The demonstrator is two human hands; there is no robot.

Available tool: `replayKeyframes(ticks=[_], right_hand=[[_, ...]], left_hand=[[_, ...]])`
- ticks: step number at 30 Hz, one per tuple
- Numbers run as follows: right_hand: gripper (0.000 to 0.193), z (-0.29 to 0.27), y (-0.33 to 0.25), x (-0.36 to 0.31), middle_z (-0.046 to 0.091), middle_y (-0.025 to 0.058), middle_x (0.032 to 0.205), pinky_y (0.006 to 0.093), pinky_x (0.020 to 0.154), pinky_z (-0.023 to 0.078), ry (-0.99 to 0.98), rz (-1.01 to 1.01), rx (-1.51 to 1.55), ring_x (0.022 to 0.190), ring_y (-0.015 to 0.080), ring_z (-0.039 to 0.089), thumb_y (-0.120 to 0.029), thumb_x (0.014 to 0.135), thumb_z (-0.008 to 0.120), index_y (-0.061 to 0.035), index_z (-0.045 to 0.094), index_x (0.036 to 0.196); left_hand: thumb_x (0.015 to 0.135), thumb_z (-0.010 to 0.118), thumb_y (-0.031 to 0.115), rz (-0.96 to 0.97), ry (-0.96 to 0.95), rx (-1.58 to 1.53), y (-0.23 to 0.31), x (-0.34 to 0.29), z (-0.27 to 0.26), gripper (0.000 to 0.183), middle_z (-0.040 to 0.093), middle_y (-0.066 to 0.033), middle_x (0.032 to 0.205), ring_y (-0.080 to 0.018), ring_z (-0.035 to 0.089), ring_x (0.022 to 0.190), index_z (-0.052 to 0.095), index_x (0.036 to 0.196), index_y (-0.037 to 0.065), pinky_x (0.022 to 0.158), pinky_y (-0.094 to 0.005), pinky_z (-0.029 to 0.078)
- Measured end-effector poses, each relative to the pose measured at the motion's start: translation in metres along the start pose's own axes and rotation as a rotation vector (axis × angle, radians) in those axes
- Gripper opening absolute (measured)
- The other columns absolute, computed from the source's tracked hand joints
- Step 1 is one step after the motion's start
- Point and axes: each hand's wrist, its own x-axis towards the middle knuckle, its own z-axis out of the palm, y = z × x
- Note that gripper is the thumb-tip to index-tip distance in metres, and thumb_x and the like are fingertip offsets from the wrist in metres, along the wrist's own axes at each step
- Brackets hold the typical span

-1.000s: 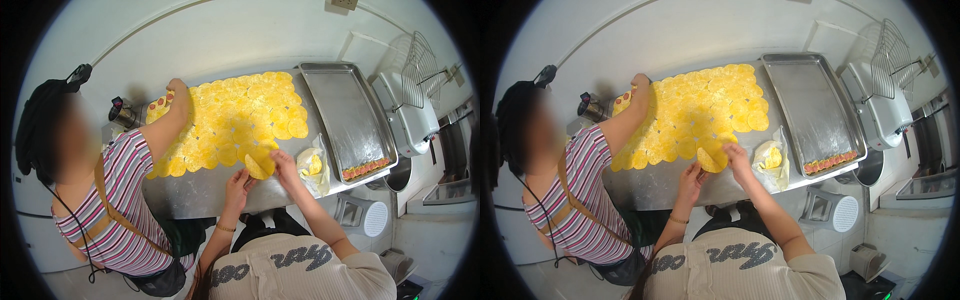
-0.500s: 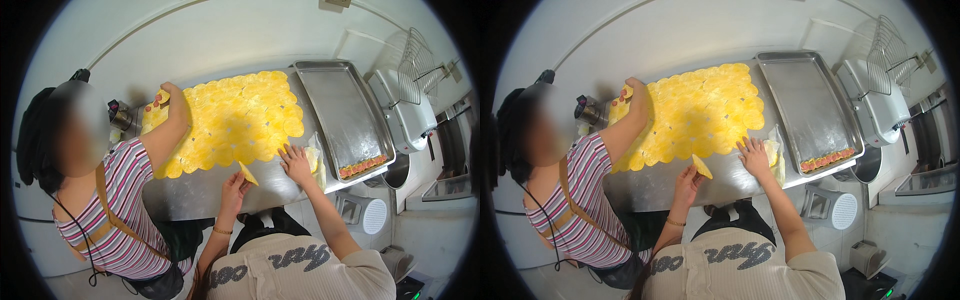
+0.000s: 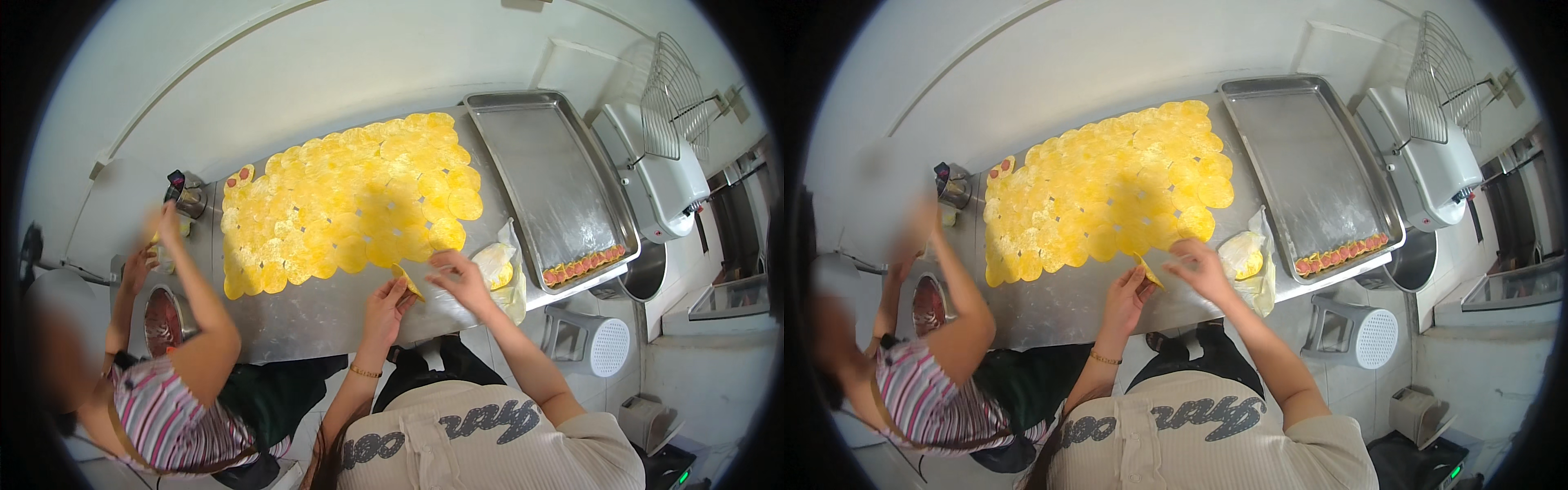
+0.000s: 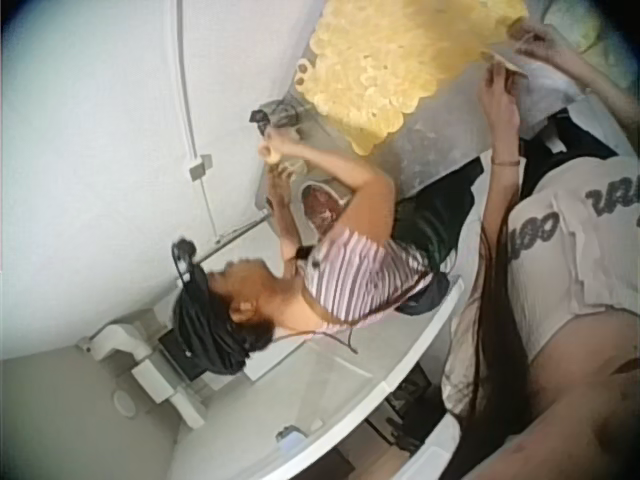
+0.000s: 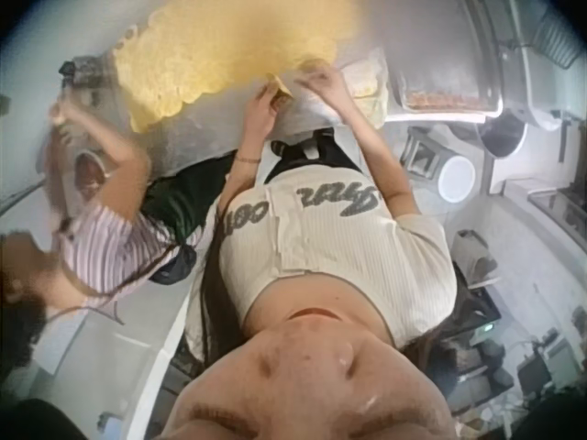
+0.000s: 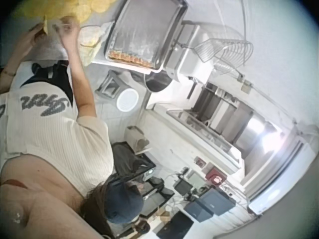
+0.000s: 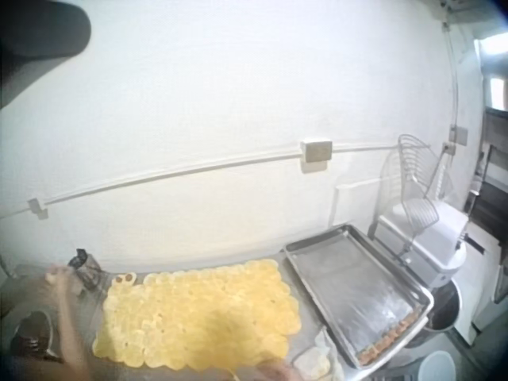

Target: The person places thin yellow circular dough sheets onto a stainless steel countertop, arranging them in overlapping rows. A coworker scoops pink filling from a bowl and places it onto some of the dough sheets. The person continues to add more dough sheets to the layout.

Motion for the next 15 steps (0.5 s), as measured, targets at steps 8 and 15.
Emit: replayKeyframes(ticks=[8,15], right_hand=[[0.016,0.014,-0.012,-0.003,0.064,0.0047,0.077,0.0241,0.071,0.049,-0.072,0.236,0.518,0.084,0.0113,0.061,-0.010,0.083,0.062,0.0019,0.062,0.093],[0.014,-0.023,0.032,0.032,0.061,0.0034,0.082,0.0248,0.068,0.048,0.271,0.367,1.126,0.076,0.0108,0.059,-0.013,0.088,0.053,-0.0028,0.058,0.097]], left_hand=[[0.089,0.058,0.018,0.002,-0.021,-0.010,-0.008,0.007,0.014,0.014,0.063,-0.0017,0.095,-0.0114,0.060,0.087,0.060,0.097,0.006,0.077,-0.0259,0.052],[0.093,0.048,0.022,0.099,-0.049,-0.056,0.000,0.005,0.010,0.027,0.056,-0.0054,0.114,-0.0175,0.054,0.105,0.050,0.115,0.006,0.090,-0.0333,0.045]])
